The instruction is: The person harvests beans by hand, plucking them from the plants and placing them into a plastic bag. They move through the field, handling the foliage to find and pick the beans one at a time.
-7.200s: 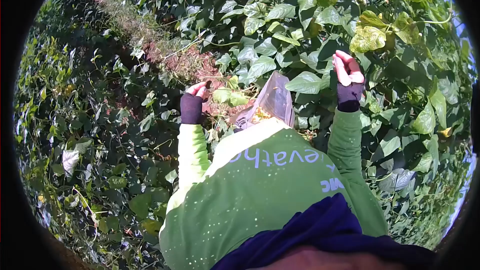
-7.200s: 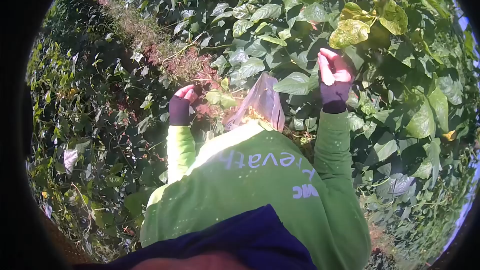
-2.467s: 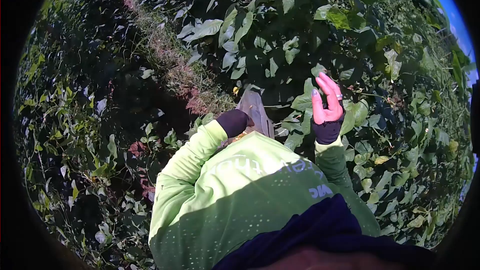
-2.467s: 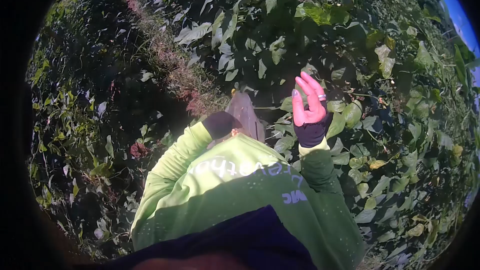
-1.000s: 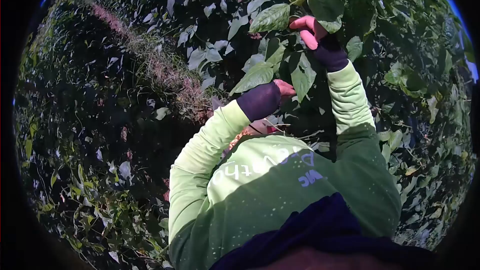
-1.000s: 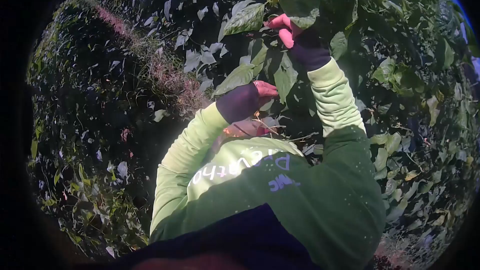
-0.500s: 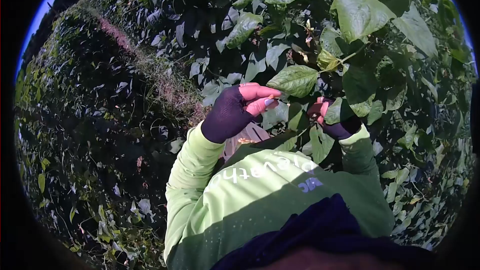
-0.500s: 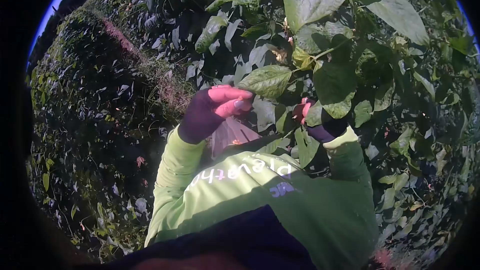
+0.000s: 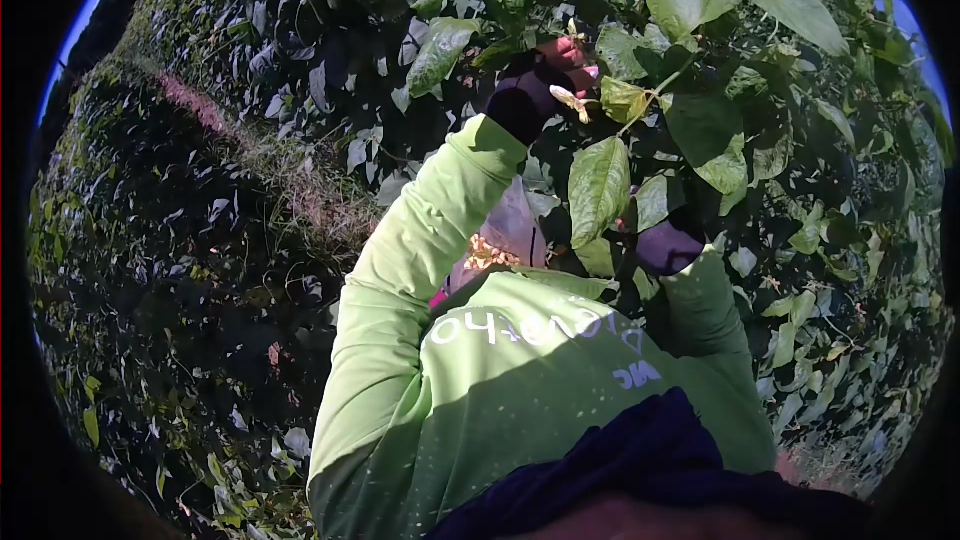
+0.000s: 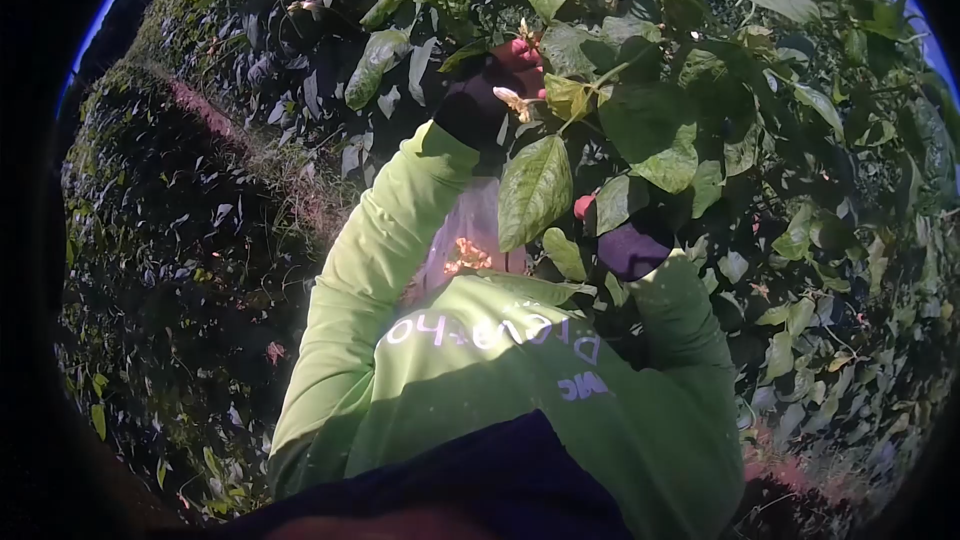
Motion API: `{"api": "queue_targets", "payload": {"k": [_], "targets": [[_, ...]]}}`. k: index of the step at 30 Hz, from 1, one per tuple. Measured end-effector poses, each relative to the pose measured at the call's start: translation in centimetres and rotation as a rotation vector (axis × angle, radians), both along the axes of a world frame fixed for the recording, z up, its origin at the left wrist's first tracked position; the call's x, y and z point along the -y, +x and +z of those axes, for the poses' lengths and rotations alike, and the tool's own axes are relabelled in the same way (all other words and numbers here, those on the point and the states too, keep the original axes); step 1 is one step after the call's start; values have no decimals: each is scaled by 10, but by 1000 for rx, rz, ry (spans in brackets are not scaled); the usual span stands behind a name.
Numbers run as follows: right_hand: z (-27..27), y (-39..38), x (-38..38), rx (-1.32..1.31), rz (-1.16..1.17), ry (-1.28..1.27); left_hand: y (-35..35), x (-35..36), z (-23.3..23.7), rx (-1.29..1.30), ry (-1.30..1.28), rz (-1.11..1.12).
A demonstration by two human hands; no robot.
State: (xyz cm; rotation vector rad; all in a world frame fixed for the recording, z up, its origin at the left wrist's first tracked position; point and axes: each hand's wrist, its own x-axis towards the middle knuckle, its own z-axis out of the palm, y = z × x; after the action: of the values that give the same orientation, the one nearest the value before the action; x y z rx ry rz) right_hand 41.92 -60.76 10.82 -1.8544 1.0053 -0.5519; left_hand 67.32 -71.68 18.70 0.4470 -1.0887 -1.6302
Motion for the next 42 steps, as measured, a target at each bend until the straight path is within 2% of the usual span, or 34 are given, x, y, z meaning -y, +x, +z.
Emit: {"api": "queue_targets", "payload": {"k": [1, 2, 4, 7, 8, 10, 11, 13, 14, 15, 17, 18, 19, 20, 21, 23, 24, 25, 27, 28, 29, 31, 33, 35, 37, 38, 41, 42], "targets": [[-3, -2, 3, 27, -10, 40, 3, 5, -3, -105, -102, -151], [-8, -8, 5, 57, -16, 81, -2, 6, -9, -108, -103, -156], [-12, -9, 7, 121, -41, 178, -15, -35, 33, 80, -31, 176], [-18, -12, 6, 215, -102, 365, -10, -27, 25, 177, -157, 232], [-23, -15, 9, 246, -131, 455, -7, -25, 22, 180, -155, 228], [-18, -12, 3, 263, -207, 654, -2, -24, 20, 358, -90, 214], [-13, -11, -7, 267, -215, 658, 0, -22, 19, 360, -87, 205], [40, 7, -39, 638, -262, 447, 5, -13, 19, 409, -86, 193], [54, 12, -41, 641, -273, 442, 8, -9, 20, 433, -89, 186], [65, 16, -41, 316, -204, 118, 12, -8, 21, 433, -94, 174], [89, 25, -39, -361, -51, -504, 20, -9, 21, 622, -533, 351], [107, 32, -41, -447, -119, -298, 24, -15, 26, 617, -533, 337], [110, 39, -46, -449, -132, -293, 29, -22, 39, 703, -641, 378], [111, 46, -54, -306, -171, -421, 33, -29, 48, 789, -746, 416], [112, 50, -58, -161, -210, -551, 36, -31, 55, 786, -748, 401], [108, 60, -61, -111, -187, -553, 43, -31, 60, 732, -722, 379], [112, 69, -65, -105, -165, -520, 43, -26, 50, 644, -596, 379], [119, 81, -69, -98, -143, -485, 49, -17, 43, 642, -590, 370], [138, 115, -77, -201, -120, -440, 68, 2, 29, 702, -831, 430], [138, 128, -82, -141, -128, -358, 71, 6, 15, 491, -662, 310], [139, 138, -84, -80, -139, -279, 93, -18, 42, 650, -1012, 346], [119, 151, -80, -9, -139, -361, 107, -45, 48, 762, -751, 181], [119, 165, -76, -36, -117, -505, 123, -60, 23, 1014, -549, -30], [108, 176, -71, -17, -116, -512, 143, -58, -36, 1391, -1014, -328], [97, 189, -67, 10, -175, -445, 153, -56, -88, 1620, -1108, -775], [101, 200, -63, 28, -167, -508, 157, -61, -104, 1655, -1131, -774], [110, 232, -48, 62, -97, -575, 176, -71, -110, 1551, -1021, -439], [110, 244, -40, -4, -29, -762, 182, -75, -105, 1459, -921, -316]]}}
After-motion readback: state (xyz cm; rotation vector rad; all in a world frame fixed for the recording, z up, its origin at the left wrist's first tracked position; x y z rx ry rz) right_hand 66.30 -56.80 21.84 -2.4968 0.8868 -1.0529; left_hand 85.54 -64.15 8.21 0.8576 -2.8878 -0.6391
